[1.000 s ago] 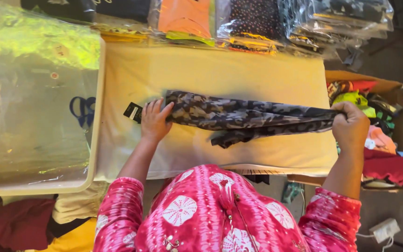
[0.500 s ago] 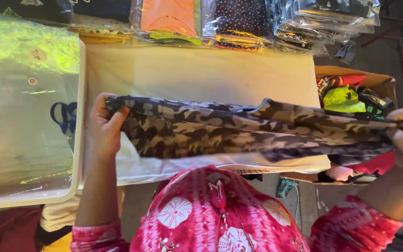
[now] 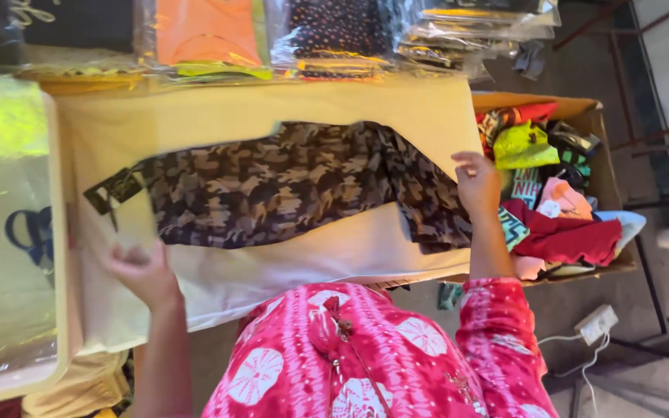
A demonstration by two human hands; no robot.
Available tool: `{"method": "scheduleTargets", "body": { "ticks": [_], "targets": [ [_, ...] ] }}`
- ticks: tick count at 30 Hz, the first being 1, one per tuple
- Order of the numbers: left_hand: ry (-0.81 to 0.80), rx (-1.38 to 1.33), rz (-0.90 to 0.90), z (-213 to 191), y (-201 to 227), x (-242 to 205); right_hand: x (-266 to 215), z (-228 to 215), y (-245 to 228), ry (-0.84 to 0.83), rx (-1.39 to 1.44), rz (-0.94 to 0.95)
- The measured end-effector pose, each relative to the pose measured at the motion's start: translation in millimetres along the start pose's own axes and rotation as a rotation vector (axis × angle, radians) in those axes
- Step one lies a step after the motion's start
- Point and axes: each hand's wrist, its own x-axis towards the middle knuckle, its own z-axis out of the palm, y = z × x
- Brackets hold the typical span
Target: Folding clothing items and packing them into clear plastic bags.
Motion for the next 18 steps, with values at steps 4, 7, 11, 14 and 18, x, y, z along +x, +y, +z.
{"method": "scheduleTargets", "body": {
  "ticks": [4, 7, 11, 14, 18],
  "targets": [
    [-0.11, -0.616, -0.713, -7, -77, -71, -61, 10, 59, 0.062, 0.028, 0.082],
    [-0.073, -0.657, -0.853, 21, -25, -72, -102, 18, 72, 0.016, -0.09, -0.023],
    [-0.082, -0.827, -1.08, 58, 5, -33, -147, 34, 54, -0.087, -0.251, -0.058],
    [-0.199, -0.963, -1.02, 78, -8, -15, -166, 47, 41, -0.128, -0.411, -0.038],
    [-0.291, -1.008, -1.013, 90, 37, -9, -177, 54, 42, -0.14, -0.437, 0.028]
  ]
}}
